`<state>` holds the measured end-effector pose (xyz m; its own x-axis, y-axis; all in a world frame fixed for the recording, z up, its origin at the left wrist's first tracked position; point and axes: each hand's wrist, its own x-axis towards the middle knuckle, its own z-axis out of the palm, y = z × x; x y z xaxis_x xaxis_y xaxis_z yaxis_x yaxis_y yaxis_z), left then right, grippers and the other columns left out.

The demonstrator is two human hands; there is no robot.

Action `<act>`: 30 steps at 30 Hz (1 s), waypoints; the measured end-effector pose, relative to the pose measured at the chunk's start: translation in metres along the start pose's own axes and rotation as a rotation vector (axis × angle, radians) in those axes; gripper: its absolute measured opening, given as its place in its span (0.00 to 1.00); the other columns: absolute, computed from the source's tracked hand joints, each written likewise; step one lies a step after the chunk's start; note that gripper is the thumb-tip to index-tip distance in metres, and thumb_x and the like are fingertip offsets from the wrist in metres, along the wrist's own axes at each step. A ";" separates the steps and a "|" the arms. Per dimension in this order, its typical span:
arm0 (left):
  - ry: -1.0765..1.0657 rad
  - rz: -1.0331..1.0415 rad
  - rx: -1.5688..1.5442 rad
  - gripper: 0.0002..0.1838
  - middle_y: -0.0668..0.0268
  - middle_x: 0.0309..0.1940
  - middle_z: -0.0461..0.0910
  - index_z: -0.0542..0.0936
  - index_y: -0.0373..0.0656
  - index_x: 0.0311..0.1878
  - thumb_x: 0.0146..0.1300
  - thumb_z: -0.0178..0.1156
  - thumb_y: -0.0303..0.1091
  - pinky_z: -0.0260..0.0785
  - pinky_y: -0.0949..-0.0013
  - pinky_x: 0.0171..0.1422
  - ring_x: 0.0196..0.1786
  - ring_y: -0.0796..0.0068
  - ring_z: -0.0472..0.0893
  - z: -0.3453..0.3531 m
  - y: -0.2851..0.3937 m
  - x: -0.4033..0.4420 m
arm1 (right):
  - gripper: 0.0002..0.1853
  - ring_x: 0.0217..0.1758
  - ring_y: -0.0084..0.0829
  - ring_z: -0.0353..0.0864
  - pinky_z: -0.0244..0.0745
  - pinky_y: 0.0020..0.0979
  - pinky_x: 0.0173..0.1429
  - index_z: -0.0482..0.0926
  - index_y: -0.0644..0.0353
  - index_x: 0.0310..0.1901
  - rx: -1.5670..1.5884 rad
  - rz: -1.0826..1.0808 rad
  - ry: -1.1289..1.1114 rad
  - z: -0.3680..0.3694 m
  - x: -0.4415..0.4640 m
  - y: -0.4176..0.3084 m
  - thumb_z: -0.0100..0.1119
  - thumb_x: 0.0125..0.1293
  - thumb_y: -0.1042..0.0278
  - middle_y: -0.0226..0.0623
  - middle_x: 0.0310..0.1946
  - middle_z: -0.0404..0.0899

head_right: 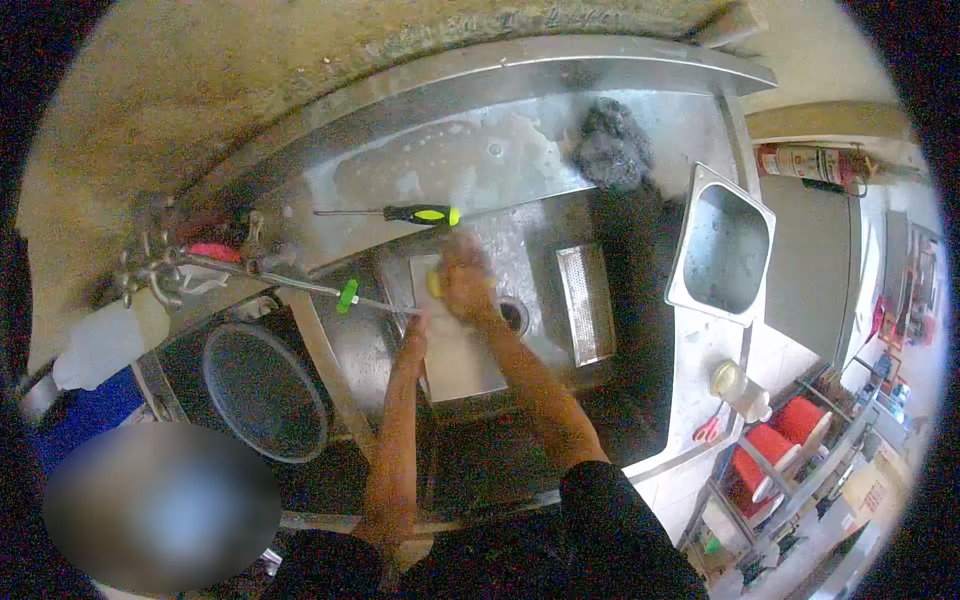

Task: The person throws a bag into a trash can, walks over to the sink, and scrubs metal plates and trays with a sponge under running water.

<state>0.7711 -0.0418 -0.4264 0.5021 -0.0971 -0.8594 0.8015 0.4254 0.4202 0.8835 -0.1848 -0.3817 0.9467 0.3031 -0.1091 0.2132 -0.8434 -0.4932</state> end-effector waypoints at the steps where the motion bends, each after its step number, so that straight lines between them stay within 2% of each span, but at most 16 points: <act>1: 0.077 0.005 0.108 0.36 0.62 0.58 0.68 0.63 0.43 0.66 0.65 0.48 0.60 0.64 0.62 0.59 0.58 0.67 0.69 0.008 0.010 -0.012 | 0.30 0.73 0.42 0.52 0.47 0.48 0.73 0.60 0.57 0.67 0.150 -0.136 -0.063 -0.001 0.000 -0.012 0.49 0.63 0.61 0.43 0.69 0.56; 2: 0.152 0.011 0.218 0.40 0.59 0.65 0.62 0.58 0.41 0.70 0.64 0.46 0.63 0.55 0.58 0.68 0.66 0.62 0.62 0.015 0.019 -0.021 | 0.29 0.73 0.40 0.53 0.48 0.45 0.74 0.63 0.58 0.65 0.299 -0.271 -0.122 -0.003 0.000 -0.021 0.50 0.62 0.62 0.44 0.68 0.58; 3: 0.039 0.001 0.020 0.31 0.63 0.55 0.72 0.66 0.43 0.64 0.65 0.53 0.54 0.69 0.64 0.54 0.52 0.68 0.74 0.007 0.011 -0.024 | 0.26 0.68 0.41 0.62 0.53 0.40 0.72 0.68 0.61 0.61 0.155 -0.397 -0.018 -0.024 0.007 -0.031 0.51 0.60 0.67 0.50 0.61 0.67; 4: 0.042 0.000 0.026 0.31 0.63 0.55 0.72 0.66 0.43 0.64 0.65 0.53 0.54 0.69 0.64 0.54 0.52 0.68 0.74 0.009 0.012 -0.031 | 0.26 0.68 0.41 0.62 0.53 0.40 0.72 0.68 0.61 0.61 0.161 -0.394 -0.015 -0.027 0.014 -0.029 0.51 0.60 0.67 0.50 0.61 0.67; 6: 0.112 0.210 0.536 0.32 0.63 0.55 0.72 0.66 0.43 0.64 0.63 0.54 0.54 0.70 0.63 0.52 0.51 0.69 0.75 0.017 0.019 -0.044 | 0.23 0.60 0.47 0.71 0.62 0.42 0.66 0.71 0.63 0.57 0.153 0.313 -0.459 -0.033 0.036 -0.024 0.52 0.58 0.68 0.54 0.54 0.72; 8: 0.062 0.189 0.359 0.30 0.65 0.54 0.73 0.68 0.42 0.62 0.63 0.56 0.51 0.70 0.67 0.52 0.52 0.72 0.75 0.024 0.029 -0.053 | 0.20 0.51 0.51 0.75 0.70 0.45 0.57 0.72 0.65 0.52 0.125 0.124 -0.204 0.003 0.020 -0.012 0.53 0.57 0.68 0.54 0.49 0.75; 10: 0.009 0.024 0.008 0.28 0.66 0.53 0.74 0.69 0.42 0.61 0.63 0.57 0.50 0.68 0.69 0.54 0.53 0.75 0.74 0.042 0.046 -0.072 | 0.20 0.52 0.52 0.75 0.71 0.44 0.56 0.73 0.66 0.52 0.147 -0.379 0.072 -0.001 0.002 0.003 0.53 0.59 0.66 0.54 0.50 0.75; 11: 0.138 0.048 -0.030 0.26 0.68 0.51 0.75 0.69 0.43 0.60 0.64 0.57 0.48 0.68 0.68 0.54 0.52 0.76 0.74 0.055 0.047 -0.080 | 0.22 0.57 0.52 0.71 0.67 0.42 0.62 0.71 0.68 0.54 0.088 0.036 -0.249 -0.001 -0.005 0.012 0.53 0.59 0.67 0.56 0.53 0.72; 13: 0.169 0.106 -0.038 0.26 0.68 0.50 0.75 0.70 0.43 0.60 0.64 0.57 0.48 0.69 0.68 0.53 0.52 0.76 0.74 0.066 0.042 -0.076 | 0.25 0.61 0.50 0.68 0.65 0.43 0.65 0.68 0.68 0.58 -0.064 -0.021 0.234 0.015 -0.036 0.031 0.52 0.60 0.66 0.56 0.55 0.71; 17: 0.215 0.069 -0.185 0.22 0.66 0.52 0.75 0.71 0.42 0.58 0.67 0.53 0.46 0.69 0.66 0.55 0.52 0.72 0.75 0.041 0.009 -0.033 | 0.27 0.56 0.45 0.73 0.72 0.45 0.58 0.65 0.65 0.60 -0.232 -0.023 -0.168 -0.037 -0.115 0.016 0.56 0.61 0.64 0.51 0.53 0.73; 19: 0.221 0.041 -0.365 0.22 0.65 0.53 0.75 0.72 0.42 0.58 0.68 0.52 0.46 0.68 0.64 0.56 0.52 0.70 0.75 0.032 0.014 -0.038 | 0.23 0.51 0.45 0.76 0.75 0.44 0.49 0.68 0.62 0.57 -0.113 0.023 -0.081 -0.113 -0.090 -0.039 0.54 0.62 0.61 0.49 0.50 0.75; 21: -0.150 0.145 -0.582 0.22 0.63 0.54 0.75 0.71 0.42 0.58 0.69 0.50 0.47 0.68 0.61 0.59 0.54 0.67 0.75 0.025 0.012 -0.047 | 0.20 0.46 0.45 0.79 0.78 0.44 0.40 0.72 0.58 0.53 0.003 0.133 0.003 -0.157 -0.069 -0.081 0.52 0.63 0.58 0.47 0.47 0.77; 24: -0.276 0.262 -0.901 0.23 0.64 0.54 0.75 0.72 0.42 0.57 0.69 0.48 0.49 0.69 0.60 0.59 0.55 0.67 0.75 0.040 0.032 -0.078 | 0.22 0.29 0.46 0.81 0.76 0.43 0.33 0.73 0.54 0.53 0.101 -0.180 0.083 -0.180 0.013 -0.155 0.58 0.61 0.52 0.46 0.26 0.79; 25: -0.246 0.547 -0.753 0.20 0.63 0.53 0.76 0.73 0.41 0.55 0.68 0.51 0.46 0.69 0.61 0.60 0.55 0.68 0.75 0.036 0.022 -0.079 | 0.24 0.29 0.48 0.80 0.75 0.43 0.33 0.72 0.55 0.53 0.131 -0.328 0.101 -0.192 0.040 -0.190 0.57 0.61 0.48 0.49 0.24 0.79; 26: -0.254 0.557 -0.750 0.20 0.63 0.53 0.76 0.73 0.41 0.55 0.68 0.51 0.46 0.69 0.61 0.60 0.55 0.68 0.75 0.030 0.010 -0.069 | 0.27 0.30 0.50 0.80 0.74 0.45 0.34 0.71 0.55 0.55 0.214 -0.312 -0.008 -0.209 0.063 -0.226 0.58 0.60 0.46 0.51 0.23 0.78; 30: 0.009 0.185 -0.719 0.19 0.60 0.50 0.77 0.73 0.39 0.54 0.62 0.61 0.36 0.69 0.64 0.58 0.51 0.66 0.77 0.023 0.000 -0.049 | 0.32 0.32 0.51 0.80 0.73 0.47 0.37 0.78 0.60 0.44 0.466 -0.276 -0.051 -0.198 0.136 -0.302 0.53 0.57 0.33 0.52 0.23 0.78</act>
<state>0.7539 -0.0579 -0.3781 0.6027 0.0394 -0.7970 0.2923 0.9184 0.2665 0.9959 0.0231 -0.0772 0.8551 0.5166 0.0429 0.3120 -0.4468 -0.8384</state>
